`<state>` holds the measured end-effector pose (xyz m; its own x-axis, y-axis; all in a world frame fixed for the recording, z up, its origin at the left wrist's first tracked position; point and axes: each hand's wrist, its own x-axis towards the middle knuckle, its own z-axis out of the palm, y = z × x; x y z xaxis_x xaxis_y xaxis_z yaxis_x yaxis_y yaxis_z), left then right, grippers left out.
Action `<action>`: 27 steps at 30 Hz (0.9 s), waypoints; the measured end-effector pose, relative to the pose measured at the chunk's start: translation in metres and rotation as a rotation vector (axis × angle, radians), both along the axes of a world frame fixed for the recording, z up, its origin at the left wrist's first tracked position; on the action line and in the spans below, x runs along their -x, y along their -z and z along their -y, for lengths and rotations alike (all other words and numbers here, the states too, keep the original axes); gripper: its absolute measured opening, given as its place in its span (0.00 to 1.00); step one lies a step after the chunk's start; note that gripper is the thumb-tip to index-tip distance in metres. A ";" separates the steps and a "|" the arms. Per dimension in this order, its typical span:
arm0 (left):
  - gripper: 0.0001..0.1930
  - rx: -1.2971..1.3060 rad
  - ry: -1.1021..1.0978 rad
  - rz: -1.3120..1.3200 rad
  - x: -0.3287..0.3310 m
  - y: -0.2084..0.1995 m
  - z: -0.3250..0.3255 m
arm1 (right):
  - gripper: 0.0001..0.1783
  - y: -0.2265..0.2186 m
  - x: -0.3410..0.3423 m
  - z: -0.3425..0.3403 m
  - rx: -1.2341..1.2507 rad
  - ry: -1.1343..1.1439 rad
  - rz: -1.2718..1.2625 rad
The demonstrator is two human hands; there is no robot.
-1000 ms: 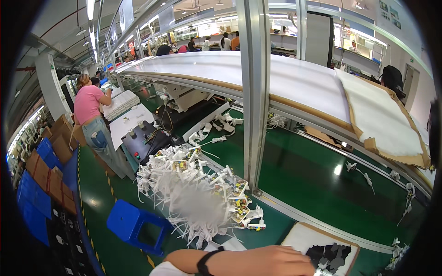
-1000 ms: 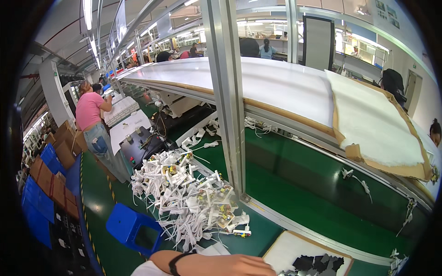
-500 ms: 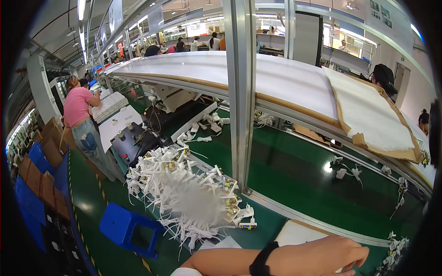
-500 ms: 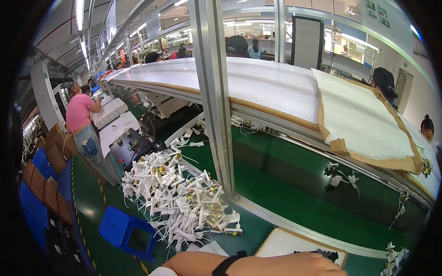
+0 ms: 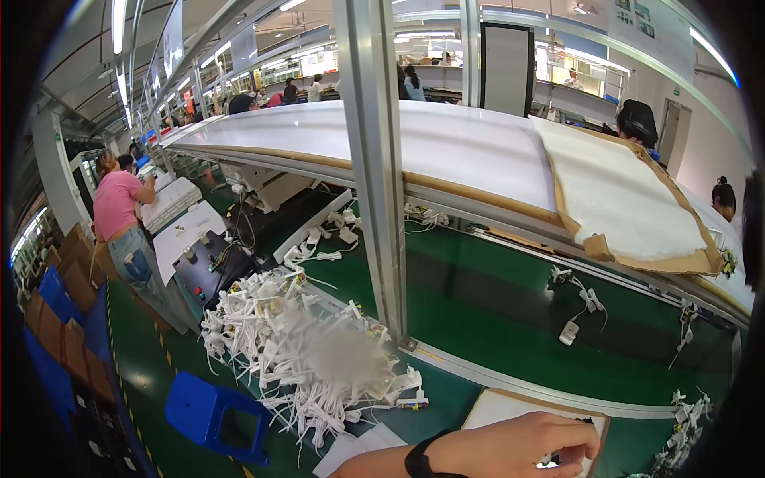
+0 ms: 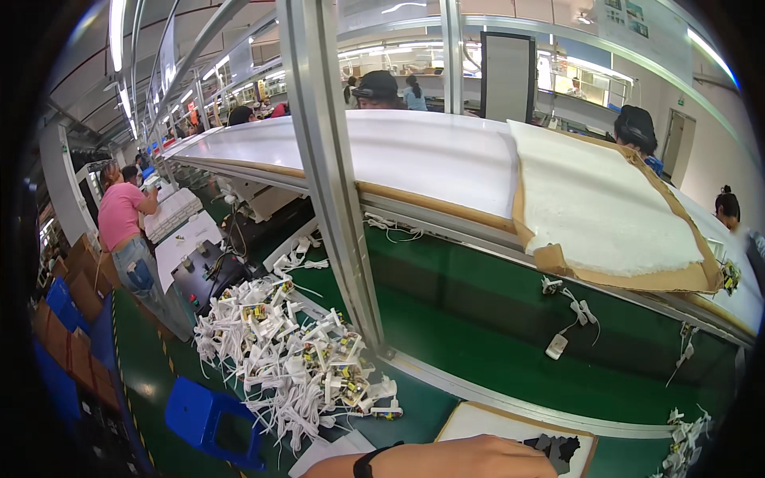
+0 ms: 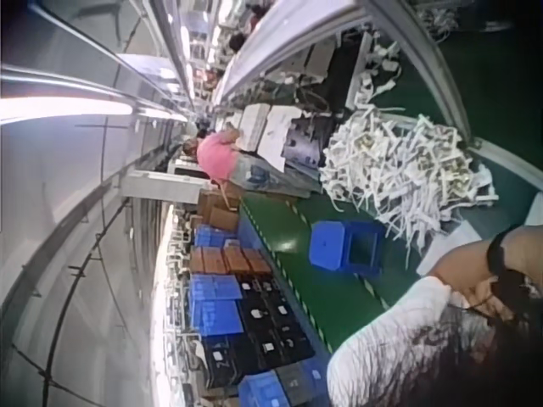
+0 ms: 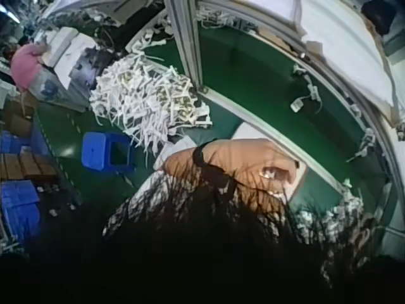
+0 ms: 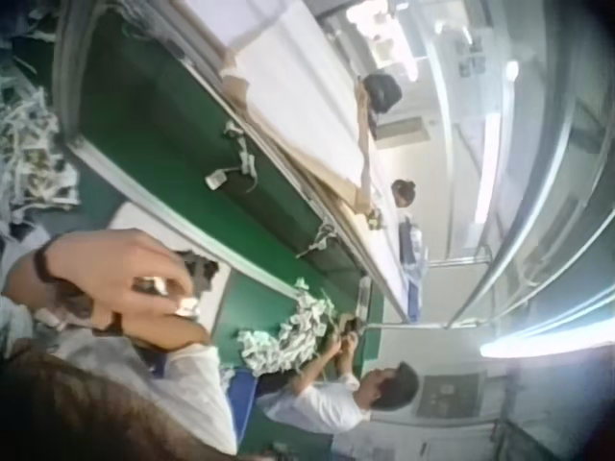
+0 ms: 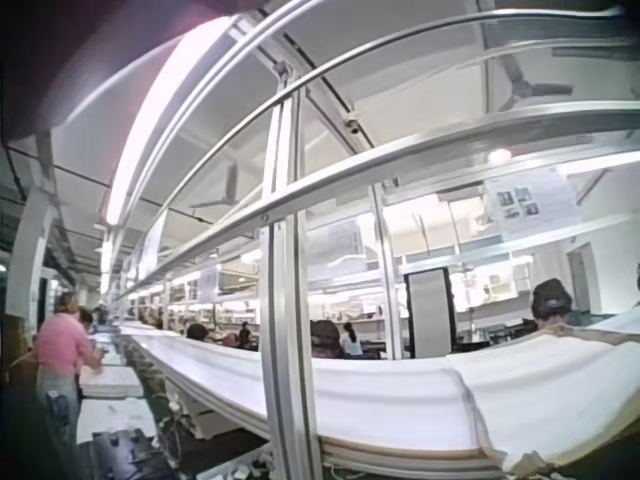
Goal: The recorder is assembling electronic circuit boards, connecting wire harnesses, and preparing them for packaging.
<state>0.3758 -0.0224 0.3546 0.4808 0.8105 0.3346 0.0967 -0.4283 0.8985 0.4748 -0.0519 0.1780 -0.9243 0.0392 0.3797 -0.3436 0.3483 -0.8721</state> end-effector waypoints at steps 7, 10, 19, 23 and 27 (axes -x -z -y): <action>0.13 0.223 0.006 0.143 0.013 0.001 0.001 | 0.09 -0.001 0.013 -0.001 0.113 -0.036 0.015; 0.12 0.113 -0.018 0.048 0.018 -0.005 -0.004 | 0.09 -0.002 0.016 0.001 0.160 -0.062 0.021; 0.13 0.128 -0.043 -0.029 0.016 -0.003 -0.006 | 0.08 -0.008 0.013 0.009 0.291 -0.072 0.018; 0.12 0.020 -0.054 0.084 0.011 0.010 -0.014 | 0.08 -0.011 0.001 0.005 0.332 0.032 0.011; 0.14 -0.030 -0.155 0.024 0.016 -0.006 -0.001 | 0.08 -0.005 -0.006 0.013 0.266 0.119 0.026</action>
<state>0.3595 -0.0210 0.3608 0.3421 0.8639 0.3696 0.1429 -0.4366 0.8883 0.4812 -0.0653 0.1832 -0.9164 0.2429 0.3182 -0.2907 0.1429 -0.9461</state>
